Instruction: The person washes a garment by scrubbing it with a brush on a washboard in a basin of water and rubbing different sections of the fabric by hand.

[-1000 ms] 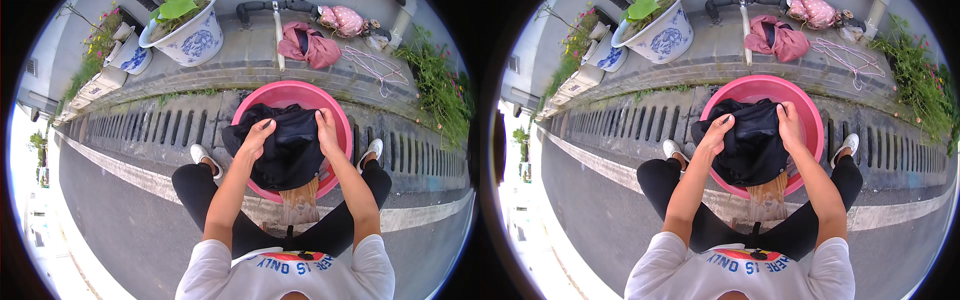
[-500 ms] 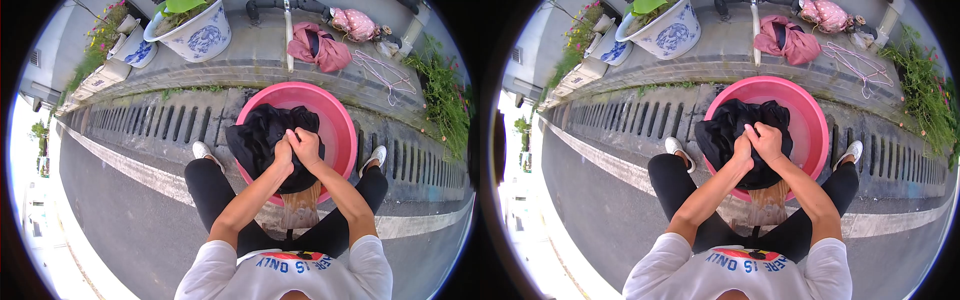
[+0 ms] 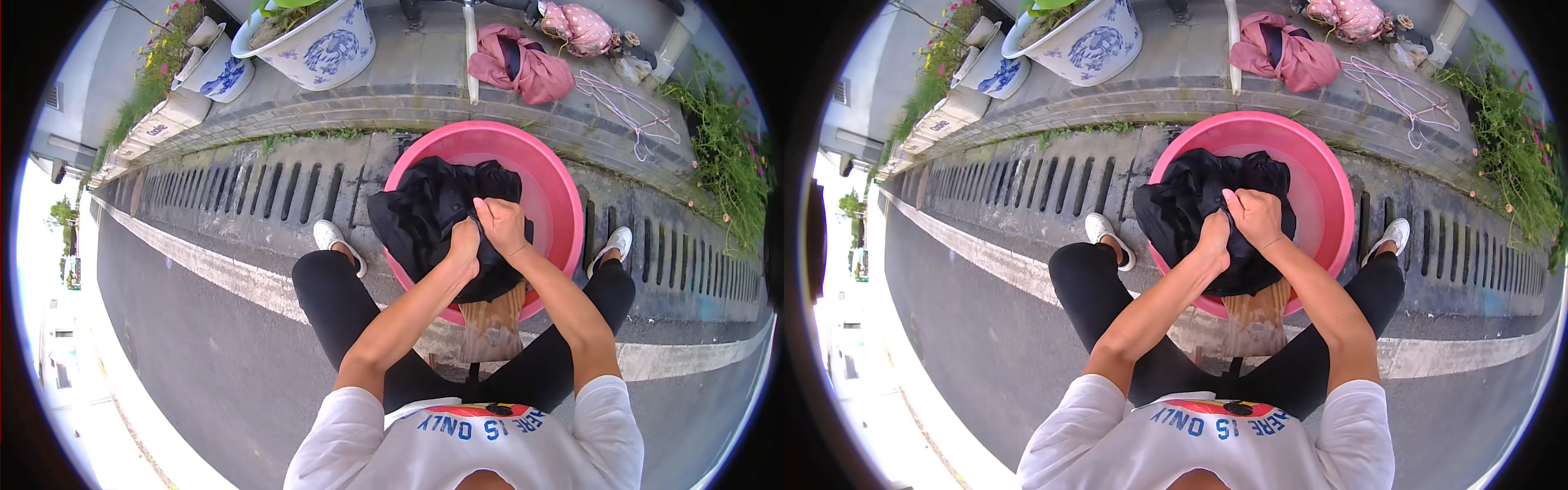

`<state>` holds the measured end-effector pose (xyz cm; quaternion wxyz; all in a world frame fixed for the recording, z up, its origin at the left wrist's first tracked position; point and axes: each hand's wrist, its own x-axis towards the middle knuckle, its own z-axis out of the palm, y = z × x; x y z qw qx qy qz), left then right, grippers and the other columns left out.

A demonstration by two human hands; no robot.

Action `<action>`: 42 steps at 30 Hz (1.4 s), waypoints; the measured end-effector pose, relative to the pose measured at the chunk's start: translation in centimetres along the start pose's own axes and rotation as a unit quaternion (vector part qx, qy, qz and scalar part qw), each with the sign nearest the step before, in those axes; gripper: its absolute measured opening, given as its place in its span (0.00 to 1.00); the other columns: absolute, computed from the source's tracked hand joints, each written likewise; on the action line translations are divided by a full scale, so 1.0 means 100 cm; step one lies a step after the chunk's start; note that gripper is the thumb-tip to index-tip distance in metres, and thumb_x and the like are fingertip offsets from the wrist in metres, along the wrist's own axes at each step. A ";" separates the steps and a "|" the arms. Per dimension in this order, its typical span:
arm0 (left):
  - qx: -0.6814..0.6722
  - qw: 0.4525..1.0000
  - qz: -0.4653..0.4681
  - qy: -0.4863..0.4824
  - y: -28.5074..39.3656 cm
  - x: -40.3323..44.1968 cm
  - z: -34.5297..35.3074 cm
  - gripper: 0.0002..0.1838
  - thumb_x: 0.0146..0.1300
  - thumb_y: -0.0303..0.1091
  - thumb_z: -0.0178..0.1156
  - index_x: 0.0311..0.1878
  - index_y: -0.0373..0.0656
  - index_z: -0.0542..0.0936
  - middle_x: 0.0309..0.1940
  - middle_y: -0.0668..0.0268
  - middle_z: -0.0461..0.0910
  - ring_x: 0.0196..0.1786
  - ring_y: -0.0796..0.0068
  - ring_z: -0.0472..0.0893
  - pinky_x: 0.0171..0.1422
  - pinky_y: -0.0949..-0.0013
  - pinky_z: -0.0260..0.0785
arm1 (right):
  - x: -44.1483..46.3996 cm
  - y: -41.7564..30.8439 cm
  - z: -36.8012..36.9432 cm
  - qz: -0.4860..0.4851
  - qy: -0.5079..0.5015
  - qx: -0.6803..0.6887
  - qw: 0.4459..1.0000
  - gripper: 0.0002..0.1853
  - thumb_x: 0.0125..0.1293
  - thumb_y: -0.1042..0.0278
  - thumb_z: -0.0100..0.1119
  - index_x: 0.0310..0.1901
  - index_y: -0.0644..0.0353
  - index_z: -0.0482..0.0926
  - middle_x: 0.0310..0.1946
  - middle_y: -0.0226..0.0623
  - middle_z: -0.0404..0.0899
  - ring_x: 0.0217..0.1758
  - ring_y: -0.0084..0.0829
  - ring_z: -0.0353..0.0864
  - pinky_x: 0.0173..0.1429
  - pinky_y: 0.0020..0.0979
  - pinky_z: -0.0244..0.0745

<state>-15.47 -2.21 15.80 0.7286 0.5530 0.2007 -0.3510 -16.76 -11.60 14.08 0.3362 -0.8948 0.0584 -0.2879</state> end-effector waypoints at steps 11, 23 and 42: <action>-0.212 0.937 0.164 -0.222 -0.061 0.059 -0.014 0.16 0.72 0.38 0.43 0.47 0.38 0.77 0.43 0.63 0.77 0.45 0.75 0.77 0.48 0.69 0.68 | -0.016 -0.035 -0.008 -0.104 0.015 0.012 0.994 0.21 0.60 0.61 0.62 0.15 0.60 0.69 0.13 0.41 0.70 0.17 0.43 0.74 0.21 0.37 0.66; 0.022 0.999 0.044 -0.012 -0.003 0.002 0.001 0.15 0.71 0.37 0.45 0.41 0.37 0.78 0.33 0.65 0.76 0.34 0.77 0.76 0.40 0.69 0.68 | -0.007 -0.001 -0.001 -0.070 0.028 0.024 0.997 0.20 0.60 0.59 0.61 0.14 0.58 0.69 0.12 0.41 0.69 0.17 0.41 0.73 0.23 0.37 0.67; 0.114 0.986 0.101 -0.069 -0.017 0.001 -0.019 0.21 0.73 0.39 0.46 0.21 0.45 0.73 0.18 0.77 0.68 0.24 0.86 0.67 0.28 0.74 0.59 | -0.013 0.009 -0.009 0.125 -0.025 0.049 0.991 0.27 0.70 0.51 0.49 0.17 0.62 0.69 0.12 0.45 0.67 0.16 0.43 0.67 0.23 0.39 0.61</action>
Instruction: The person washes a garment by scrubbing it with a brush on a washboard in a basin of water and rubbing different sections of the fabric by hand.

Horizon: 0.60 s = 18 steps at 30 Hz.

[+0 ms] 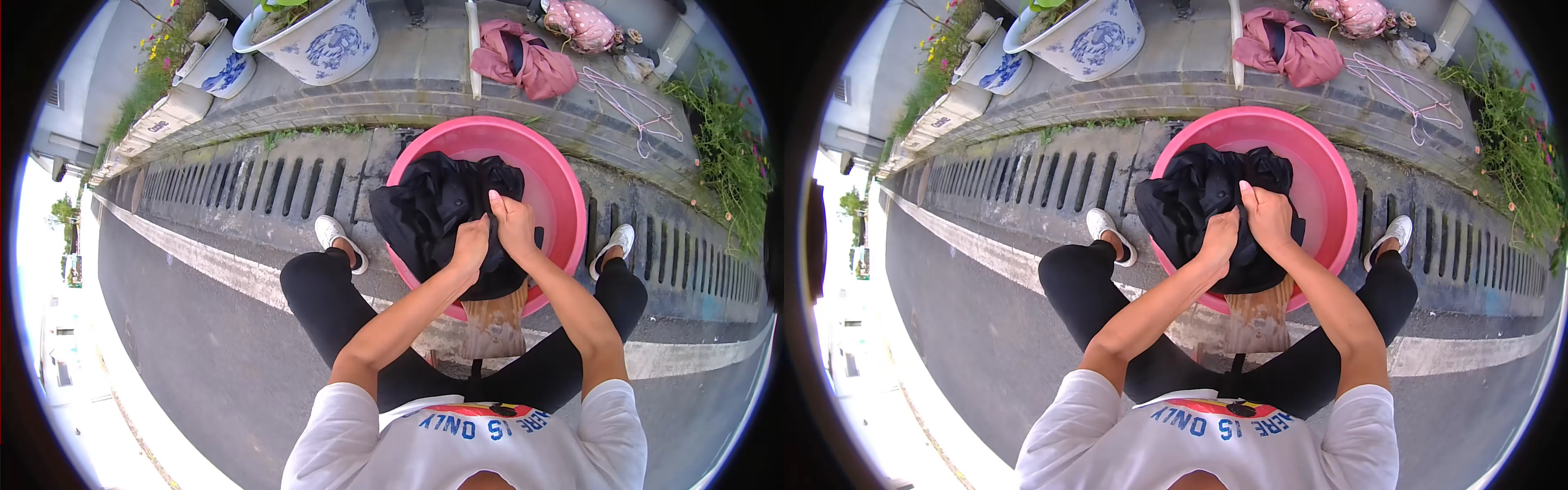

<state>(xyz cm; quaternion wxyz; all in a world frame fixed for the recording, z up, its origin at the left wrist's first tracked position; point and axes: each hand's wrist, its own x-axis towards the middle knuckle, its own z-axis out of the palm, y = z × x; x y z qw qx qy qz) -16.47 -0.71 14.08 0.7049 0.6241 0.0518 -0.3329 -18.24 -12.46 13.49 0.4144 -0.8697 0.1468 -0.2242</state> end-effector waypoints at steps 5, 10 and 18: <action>-0.017 0.993 0.107 0.040 0.043 0.021 -0.038 0.26 0.72 0.48 0.51 0.16 0.48 0.66 0.17 0.82 0.56 0.23 0.88 0.52 0.25 0.75 0.47 | 0.021 0.031 -0.039 0.206 -0.116 0.293 0.927 0.24 0.71 0.47 0.50 0.26 0.59 0.77 0.23 0.18 0.71 0.27 0.12 0.65 0.33 0.21 0.63; 0.136 0.964 0.223 0.040 0.064 0.020 -0.060 0.27 0.69 0.45 0.55 0.16 0.40 0.65 0.15 0.79 0.57 0.22 0.86 0.54 0.24 0.73 0.49 | 0.024 0.011 -0.067 0.159 -0.223 0.352 0.895 0.21 0.71 0.51 0.50 0.32 0.62 0.80 0.29 0.23 0.78 0.34 0.14 0.72 0.43 0.23 0.68; 0.373 0.874 0.311 0.031 0.058 0.036 -0.083 0.28 0.66 0.45 0.59 0.18 0.32 0.65 0.14 0.59 0.53 0.20 0.76 0.53 0.23 0.65 0.53 | 0.024 0.007 -0.086 0.165 -0.304 0.388 0.855 0.20 0.70 0.52 0.52 0.37 0.64 0.81 0.35 0.26 0.81 0.40 0.16 0.76 0.48 0.23 0.71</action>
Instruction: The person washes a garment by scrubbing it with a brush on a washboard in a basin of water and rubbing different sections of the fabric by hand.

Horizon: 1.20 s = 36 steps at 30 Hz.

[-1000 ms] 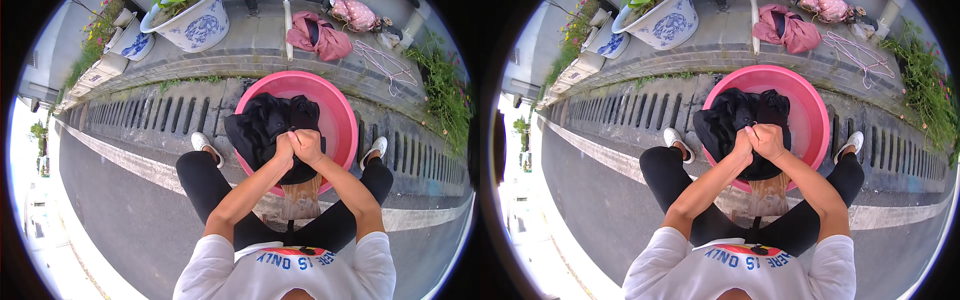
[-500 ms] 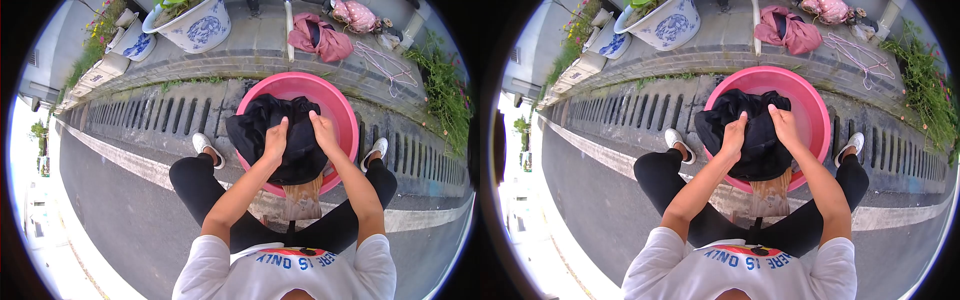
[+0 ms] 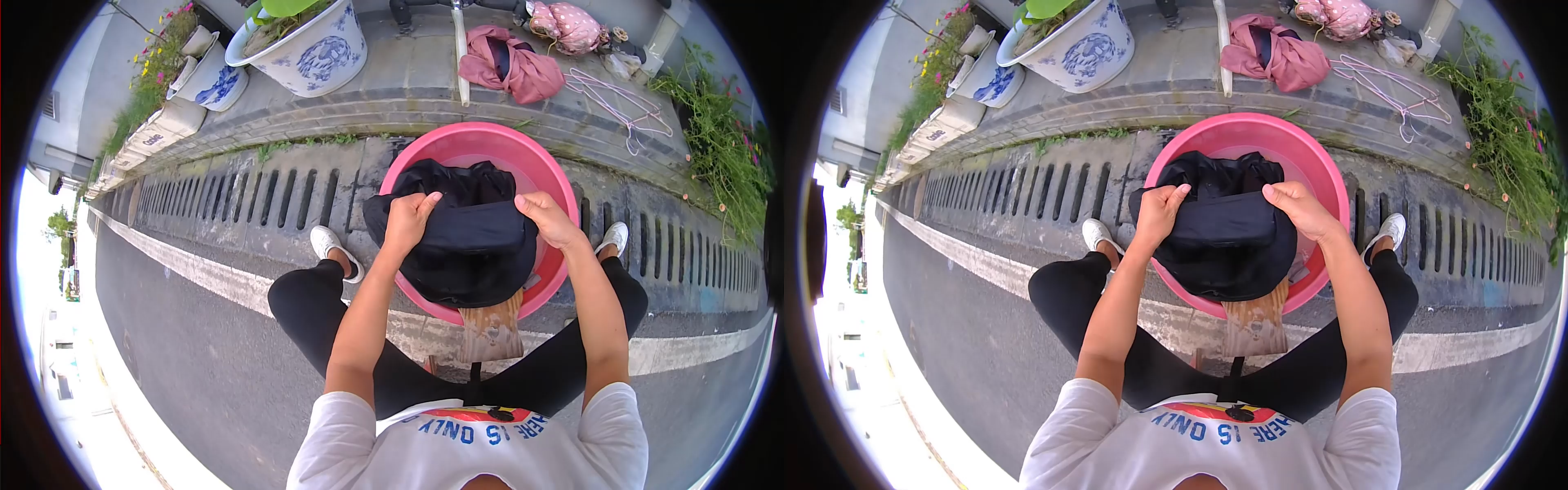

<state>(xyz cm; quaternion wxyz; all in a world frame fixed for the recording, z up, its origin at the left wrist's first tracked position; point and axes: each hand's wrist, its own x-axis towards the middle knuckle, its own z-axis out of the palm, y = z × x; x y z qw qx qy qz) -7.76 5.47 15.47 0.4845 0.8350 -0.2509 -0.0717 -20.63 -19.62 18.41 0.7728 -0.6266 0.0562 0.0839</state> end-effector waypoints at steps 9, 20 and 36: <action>-0.213 0.968 -0.101 -0.089 0.016 -0.005 0.006 0.28 0.68 0.53 0.53 0.16 0.43 0.67 0.16 0.81 0.58 0.22 0.88 0.53 0.24 0.74 0.46 | -0.004 -0.001 -0.007 0.043 0.023 -0.138 0.989 0.19 0.64 0.53 0.60 0.39 0.65 0.81 0.35 0.31 0.81 0.42 0.21 0.76 0.49 0.28 0.71; -0.192 0.925 -0.059 -0.321 0.036 -0.004 0.004 0.16 0.60 0.40 0.66 0.24 0.41 0.75 0.21 0.78 0.68 0.28 0.89 0.64 0.32 0.78 0.58 | 0.003 -0.013 0.009 -0.013 -0.093 -0.233 0.968 0.13 0.65 0.61 0.60 0.34 0.64 0.78 0.27 0.25 0.72 0.34 0.17 0.69 0.39 0.26 0.65; -0.456 0.819 -0.136 -0.321 0.013 -0.006 -0.008 0.07 0.62 0.32 0.62 0.31 0.46 0.74 0.27 0.81 0.69 0.32 0.91 0.66 0.38 0.82 0.57 | 0.006 -0.006 0.007 0.002 -0.039 -0.097 0.995 0.15 0.69 0.59 0.55 0.30 0.61 0.75 0.26 0.18 0.68 0.32 0.13 0.65 0.40 0.21 0.64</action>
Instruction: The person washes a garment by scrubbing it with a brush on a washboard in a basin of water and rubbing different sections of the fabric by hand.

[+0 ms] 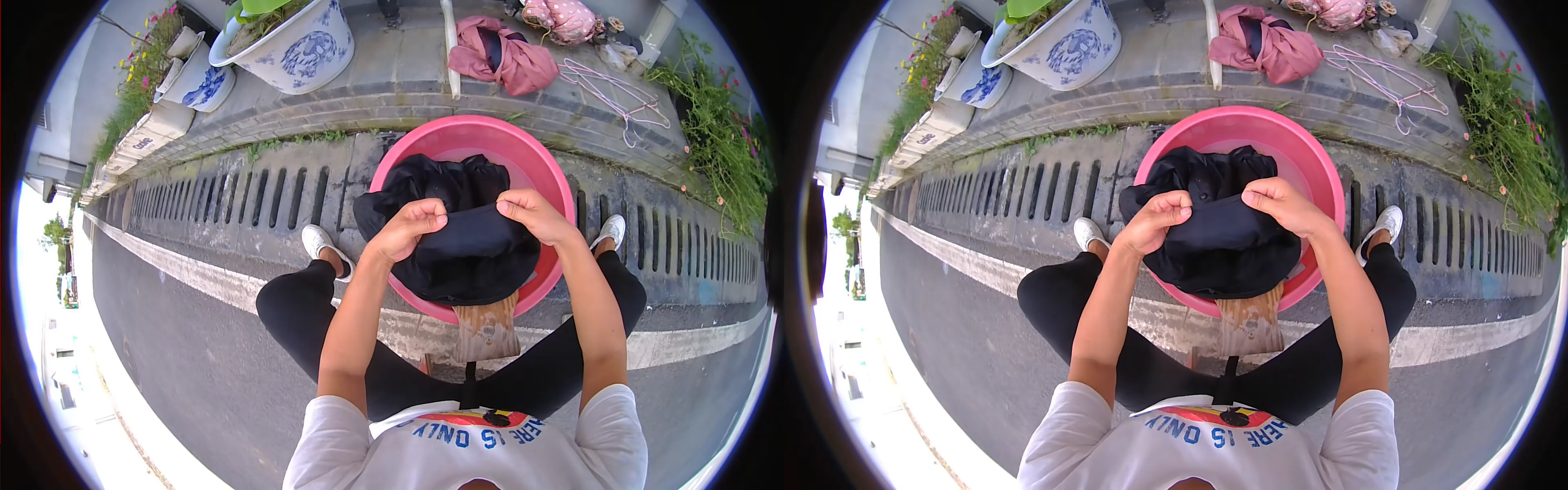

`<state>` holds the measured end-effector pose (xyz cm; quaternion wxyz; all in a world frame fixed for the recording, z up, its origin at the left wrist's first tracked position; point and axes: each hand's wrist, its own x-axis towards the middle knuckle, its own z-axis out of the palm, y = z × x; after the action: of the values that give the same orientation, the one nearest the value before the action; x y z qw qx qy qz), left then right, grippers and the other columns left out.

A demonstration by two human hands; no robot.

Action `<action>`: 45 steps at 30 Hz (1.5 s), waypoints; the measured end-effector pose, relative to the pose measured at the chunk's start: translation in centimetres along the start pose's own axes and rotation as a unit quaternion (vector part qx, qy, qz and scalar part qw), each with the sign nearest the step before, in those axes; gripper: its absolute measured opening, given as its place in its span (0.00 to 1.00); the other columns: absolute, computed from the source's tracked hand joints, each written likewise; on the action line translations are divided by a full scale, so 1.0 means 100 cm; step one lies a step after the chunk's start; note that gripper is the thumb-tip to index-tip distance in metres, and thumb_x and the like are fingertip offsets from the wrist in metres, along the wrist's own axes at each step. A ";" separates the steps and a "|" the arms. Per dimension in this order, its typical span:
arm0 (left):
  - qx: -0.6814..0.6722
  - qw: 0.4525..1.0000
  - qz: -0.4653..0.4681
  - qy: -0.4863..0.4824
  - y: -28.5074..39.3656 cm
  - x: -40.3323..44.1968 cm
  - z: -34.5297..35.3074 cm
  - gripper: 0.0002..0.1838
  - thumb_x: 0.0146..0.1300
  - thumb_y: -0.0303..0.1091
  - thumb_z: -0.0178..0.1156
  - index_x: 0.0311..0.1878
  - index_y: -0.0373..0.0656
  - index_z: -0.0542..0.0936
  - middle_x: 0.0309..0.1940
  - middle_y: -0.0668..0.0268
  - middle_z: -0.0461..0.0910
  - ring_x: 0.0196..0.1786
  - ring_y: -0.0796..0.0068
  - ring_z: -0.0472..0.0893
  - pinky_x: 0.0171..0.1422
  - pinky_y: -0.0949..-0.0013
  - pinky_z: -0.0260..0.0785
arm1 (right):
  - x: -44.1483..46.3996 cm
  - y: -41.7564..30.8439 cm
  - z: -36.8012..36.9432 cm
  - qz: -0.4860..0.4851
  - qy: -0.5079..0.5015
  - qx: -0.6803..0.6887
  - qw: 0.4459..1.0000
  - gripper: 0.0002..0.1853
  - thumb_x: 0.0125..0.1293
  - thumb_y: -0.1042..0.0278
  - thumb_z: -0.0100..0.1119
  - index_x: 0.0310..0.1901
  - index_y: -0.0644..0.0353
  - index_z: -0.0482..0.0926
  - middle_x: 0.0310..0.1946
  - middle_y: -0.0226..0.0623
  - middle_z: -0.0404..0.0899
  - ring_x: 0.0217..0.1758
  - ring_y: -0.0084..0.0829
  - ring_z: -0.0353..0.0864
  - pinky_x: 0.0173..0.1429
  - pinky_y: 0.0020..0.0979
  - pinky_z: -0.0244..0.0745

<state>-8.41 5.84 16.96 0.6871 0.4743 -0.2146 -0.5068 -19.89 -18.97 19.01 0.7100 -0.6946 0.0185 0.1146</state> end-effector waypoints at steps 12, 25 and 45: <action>0.050 0.997 -0.013 0.056 -0.007 0.004 -0.006 0.08 0.64 0.32 0.59 0.28 0.45 0.74 0.26 0.81 0.70 0.33 0.91 0.67 0.41 0.82 0.59 | -0.004 0.000 -0.003 0.092 -0.084 -0.032 0.992 0.08 0.64 0.68 0.58 0.32 0.65 0.78 0.27 0.20 0.74 0.33 0.14 0.69 0.41 0.23 0.67; -0.009 0.967 0.050 0.251 0.004 -0.038 -0.054 0.11 0.62 0.28 0.58 0.23 0.46 0.73 0.22 0.79 0.73 0.25 0.89 0.70 0.32 0.81 0.60 | -0.034 0.048 -0.034 0.094 -0.054 -0.019 0.994 0.10 0.64 0.62 0.60 0.34 0.60 0.76 0.28 0.18 0.71 0.34 0.13 0.67 0.41 0.22 0.64; 0.574 0.788 0.047 0.216 -0.044 -0.017 -0.027 0.11 0.56 0.37 0.67 0.35 0.39 0.78 0.27 0.63 0.80 0.33 0.65 0.78 0.40 0.65 0.70 | -0.040 0.070 -0.027 0.048 0.034 -0.168 0.984 0.12 0.70 0.63 0.51 0.34 0.63 0.72 0.24 0.25 0.67 0.29 0.17 0.64 0.37 0.25 0.64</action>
<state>-9.14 8.35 12.24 0.3395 0.8677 -0.3342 -0.1417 -24.74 -22.18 12.82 0.5762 -0.8056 0.0559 0.1263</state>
